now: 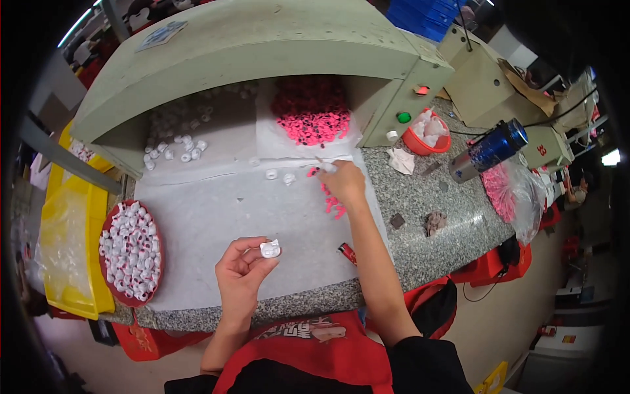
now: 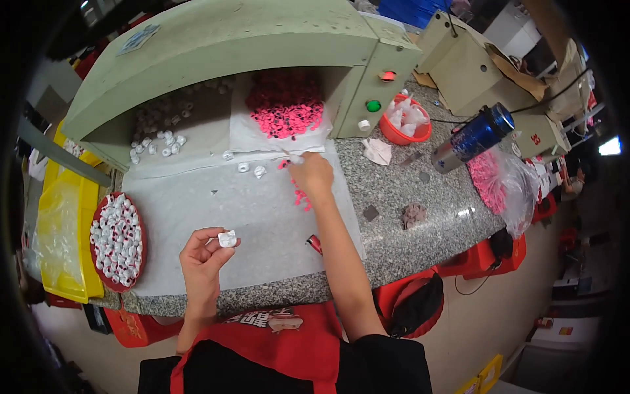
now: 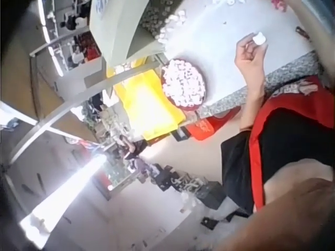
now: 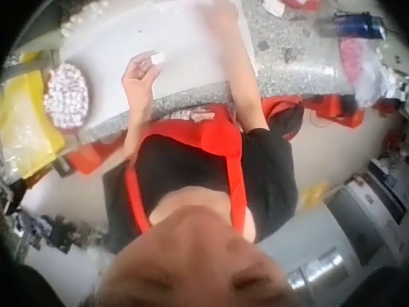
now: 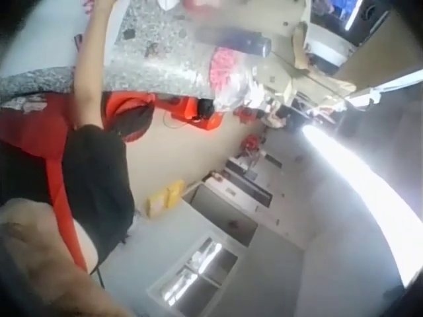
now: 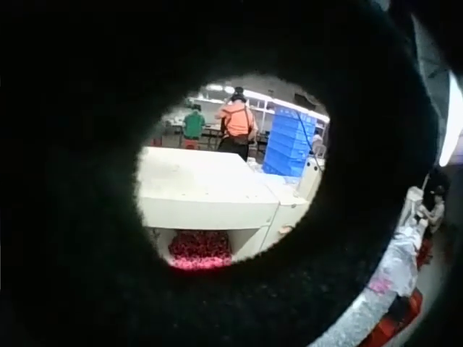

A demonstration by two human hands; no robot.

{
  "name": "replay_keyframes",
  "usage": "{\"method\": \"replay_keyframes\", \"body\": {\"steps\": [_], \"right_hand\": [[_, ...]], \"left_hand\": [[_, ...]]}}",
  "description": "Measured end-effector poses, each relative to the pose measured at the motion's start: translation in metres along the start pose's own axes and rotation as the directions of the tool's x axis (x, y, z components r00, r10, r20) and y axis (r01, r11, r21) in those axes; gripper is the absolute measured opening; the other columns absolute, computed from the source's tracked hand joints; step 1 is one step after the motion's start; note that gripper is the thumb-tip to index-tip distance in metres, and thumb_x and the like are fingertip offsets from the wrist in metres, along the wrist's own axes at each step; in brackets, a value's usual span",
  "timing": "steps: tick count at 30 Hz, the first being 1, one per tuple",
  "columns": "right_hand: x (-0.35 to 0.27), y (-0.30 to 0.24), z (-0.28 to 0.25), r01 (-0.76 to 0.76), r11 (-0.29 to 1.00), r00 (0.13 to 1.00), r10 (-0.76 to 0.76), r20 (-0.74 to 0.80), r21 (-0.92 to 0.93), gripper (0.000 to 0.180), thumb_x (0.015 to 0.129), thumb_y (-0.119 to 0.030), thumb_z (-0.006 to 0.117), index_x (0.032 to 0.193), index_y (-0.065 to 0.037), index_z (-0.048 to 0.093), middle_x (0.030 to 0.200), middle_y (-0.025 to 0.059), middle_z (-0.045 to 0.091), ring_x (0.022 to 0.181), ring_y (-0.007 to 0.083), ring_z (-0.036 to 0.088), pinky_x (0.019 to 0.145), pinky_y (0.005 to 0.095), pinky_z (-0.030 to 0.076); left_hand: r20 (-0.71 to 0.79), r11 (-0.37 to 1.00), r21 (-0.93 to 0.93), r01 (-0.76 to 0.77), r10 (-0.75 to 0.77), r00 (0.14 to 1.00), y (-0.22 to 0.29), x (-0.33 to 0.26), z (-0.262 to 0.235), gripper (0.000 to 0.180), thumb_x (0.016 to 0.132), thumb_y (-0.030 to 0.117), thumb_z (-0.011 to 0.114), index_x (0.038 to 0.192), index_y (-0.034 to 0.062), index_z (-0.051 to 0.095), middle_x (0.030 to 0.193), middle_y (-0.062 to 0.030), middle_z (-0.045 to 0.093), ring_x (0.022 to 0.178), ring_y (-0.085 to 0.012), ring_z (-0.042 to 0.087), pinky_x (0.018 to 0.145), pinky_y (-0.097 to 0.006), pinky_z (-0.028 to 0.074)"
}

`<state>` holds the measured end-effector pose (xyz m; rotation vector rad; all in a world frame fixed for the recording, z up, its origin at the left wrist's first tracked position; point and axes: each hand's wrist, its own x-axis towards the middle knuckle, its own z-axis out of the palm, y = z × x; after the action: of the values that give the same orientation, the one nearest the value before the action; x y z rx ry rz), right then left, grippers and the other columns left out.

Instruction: Manually assemble small white plastic components into red plastic frames at a production workbench.

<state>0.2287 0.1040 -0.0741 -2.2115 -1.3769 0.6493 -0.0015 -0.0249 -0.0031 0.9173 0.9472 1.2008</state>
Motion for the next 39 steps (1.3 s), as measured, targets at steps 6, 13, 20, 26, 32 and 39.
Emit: {"method": "replay_keyframes", "body": {"steps": [6,13,20,26,32,39], "right_hand": [[-0.005,-0.018,-0.008,-0.042,0.999,0.997,0.043,0.069,-0.012,0.041,0.064,-0.035,0.069,0.093,-0.005,0.066,0.084,0.0179,0.065,0.084,0.0313,0.062,0.074,0.0385,0.048],[0.001,-0.017,0.005,0.001,0.996,0.997,-0.007,-0.075,-0.084,0.037,0.067,-0.031,0.068,0.092,-0.004,0.065,0.083,0.0178,0.065,0.081,0.0328,0.062,0.072,0.0376,0.048],[-0.135,-0.058,-0.062,0.128,0.735,0.869,-0.407,0.282,0.666,0.007,0.071,-0.002,0.065,0.077,0.001,0.062,0.067,0.0016,0.06,0.059,0.0065,0.054,0.05,0.0204,0.042],[-0.157,-0.059,-0.056,0.227,0.71,0.887,-0.433,0.159,0.667,0.008,0.07,0.001,0.068,0.076,0.0,0.062,0.071,0.0023,0.062,0.064,0.0059,0.054,0.059,0.0188,0.043],[-0.162,-0.053,-0.047,0.173,0.742,0.917,-0.361,0.169,0.648,0.01,0.07,0.001,0.069,0.078,0.0,0.062,0.074,0.0023,0.061,0.069,0.006,0.055,0.061,0.0189,0.044],[-0.164,-0.05,-0.045,0.298,0.624,0.865,-0.496,0.071,0.722,0.022,0.066,0.007,0.068,0.087,0.0,0.066,0.075,0.0049,0.06,0.067,0.0084,0.055,0.059,0.0195,0.043]], "left_hand": [[0.016,0.999,-0.034,0.016,-0.016,1.0,-0.002,-0.003,-0.005,0.029,0.074,-0.011,0.06,0.101,-0.0032,0.053,0.092,-0.0106,0.062,0.086,-0.0136,0.06,0.075,-0.023,0.048],[0.008,0.999,-0.042,0.002,-0.002,1.0,-0.002,-0.004,-0.004,0.029,0.075,-0.009,0.061,0.102,-0.0034,0.053,0.094,-0.0105,0.062,0.086,-0.0124,0.06,0.075,-0.022,0.048],[-0.047,1.0,-0.01,-0.014,0.013,0.999,-0.005,0.007,-0.002,0.027,0.075,-0.013,0.057,0.101,-0.0046,0.053,0.097,-0.0128,0.06,0.09,-0.0192,0.061,0.078,-0.027,0.05],[0.082,0.986,0.029,-0.162,0.16,0.984,-0.012,0.006,0.004,0.028,0.076,-0.015,0.054,0.103,-0.0063,0.052,0.109,-0.0168,0.055,0.096,-0.0201,0.058,0.082,-0.027,0.05],[0.126,0.989,0.016,-0.15,0.147,0.981,-0.003,0.0,0.002,0.029,0.076,-0.013,0.056,0.105,-0.0055,0.055,0.112,-0.0159,0.053,0.098,-0.0192,0.057,0.083,-0.027,0.05],[0.151,0.989,-0.079,-0.123,0.134,0.979,-0.001,-0.004,0.004,0.029,0.078,-0.011,0.057,0.106,-0.0053,0.056,0.109,-0.0159,0.054,0.099,-0.0216,0.057,0.083,-0.028,0.05]]}}
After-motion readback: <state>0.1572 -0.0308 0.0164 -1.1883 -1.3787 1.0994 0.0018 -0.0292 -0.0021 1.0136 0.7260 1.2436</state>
